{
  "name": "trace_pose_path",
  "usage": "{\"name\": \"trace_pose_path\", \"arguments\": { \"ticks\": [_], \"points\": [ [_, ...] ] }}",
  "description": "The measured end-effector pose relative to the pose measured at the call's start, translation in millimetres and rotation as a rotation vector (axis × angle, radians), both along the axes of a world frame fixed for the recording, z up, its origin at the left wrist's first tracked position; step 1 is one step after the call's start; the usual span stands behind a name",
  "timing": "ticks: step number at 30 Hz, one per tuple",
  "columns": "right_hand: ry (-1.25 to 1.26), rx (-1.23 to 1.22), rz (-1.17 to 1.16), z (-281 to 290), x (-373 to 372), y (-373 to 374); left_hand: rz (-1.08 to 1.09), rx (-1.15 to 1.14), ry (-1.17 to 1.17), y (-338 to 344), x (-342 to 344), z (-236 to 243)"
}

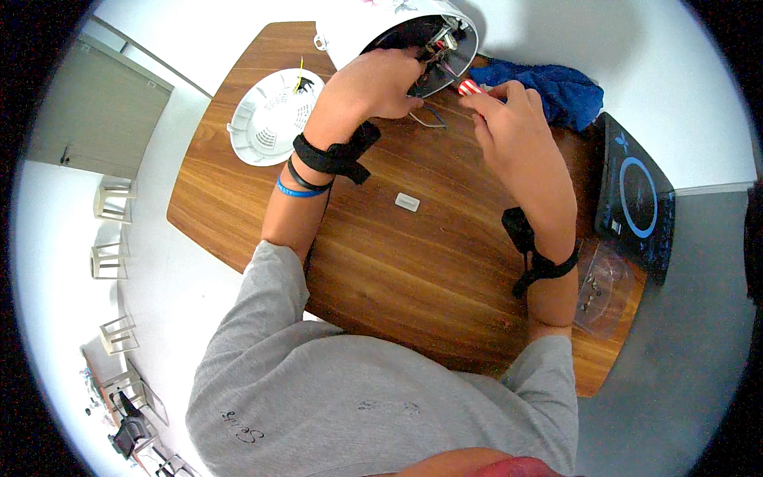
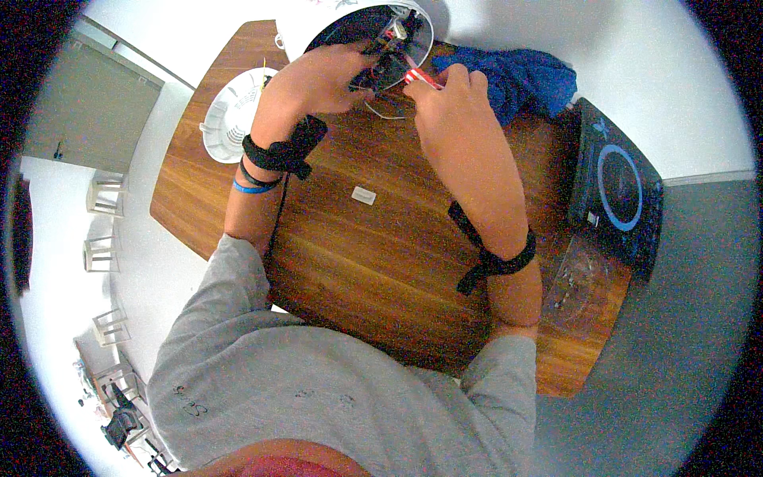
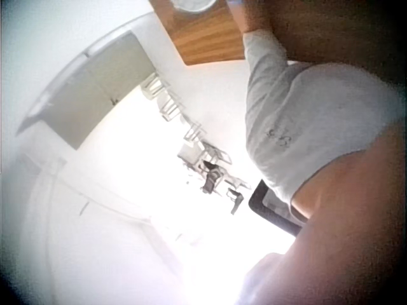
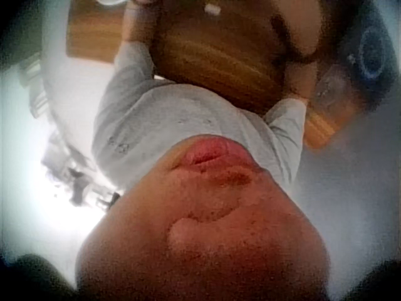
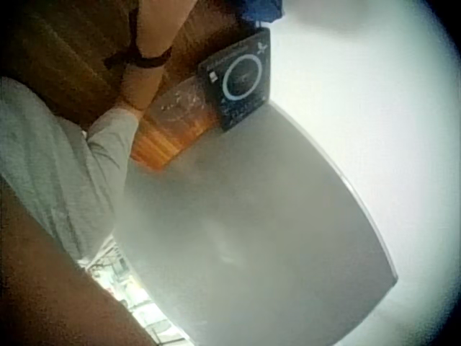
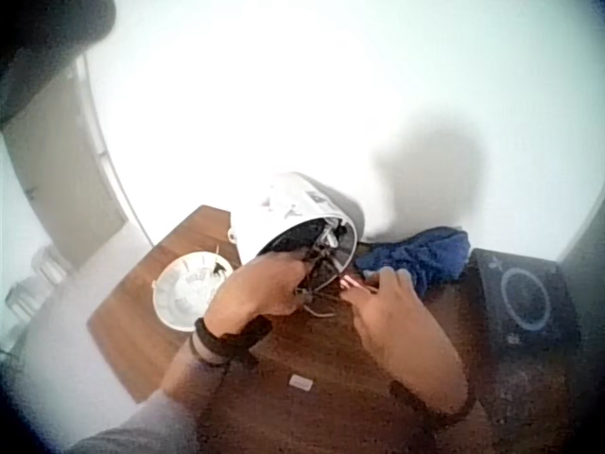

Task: The person uses a screwdriver to loosen and tighten screws on the internal components of a disassembled white appliance. They repeatedly adjust wires and parts inside the device while working at a wooden table.

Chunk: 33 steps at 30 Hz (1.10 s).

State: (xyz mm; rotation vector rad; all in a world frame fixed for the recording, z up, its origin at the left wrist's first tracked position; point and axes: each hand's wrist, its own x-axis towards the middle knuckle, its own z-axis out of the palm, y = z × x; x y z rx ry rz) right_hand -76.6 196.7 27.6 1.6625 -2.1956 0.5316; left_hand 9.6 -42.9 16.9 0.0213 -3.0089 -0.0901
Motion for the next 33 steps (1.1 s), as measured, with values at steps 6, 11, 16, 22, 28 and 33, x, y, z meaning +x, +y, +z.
{"name": "trace_pose_path", "arguments": {
  "ticks": [6, 11, 16, 22, 28, 33],
  "points": [
    [0.034, -0.006, -0.003, -3, -3, -3, -0.006, -0.010, 0.014, 2, 2, 1],
    [-0.012, -0.038, -0.013, -6, -5, -7, -0.005, -0.025, 0.028, 2, 3, 2],
    [0.023, -0.026, 0.019, -4, -4, -7, 0.006, -0.022, 0.015, 1, 2, 1],
    [-0.018, -0.073, 0.013, -5, -3, -9, 0.021, -0.015, -0.022, 5, 2, 6],
    [-0.013, -0.092, 0.027, -13, -9, -10, 0.025, -0.005, -0.032, 5, 2, 6],
    [-0.035, -0.059, 0.017, -7, -4, -9, 0.013, 0.010, -0.006, 4, 2, 4]
  ]
}}
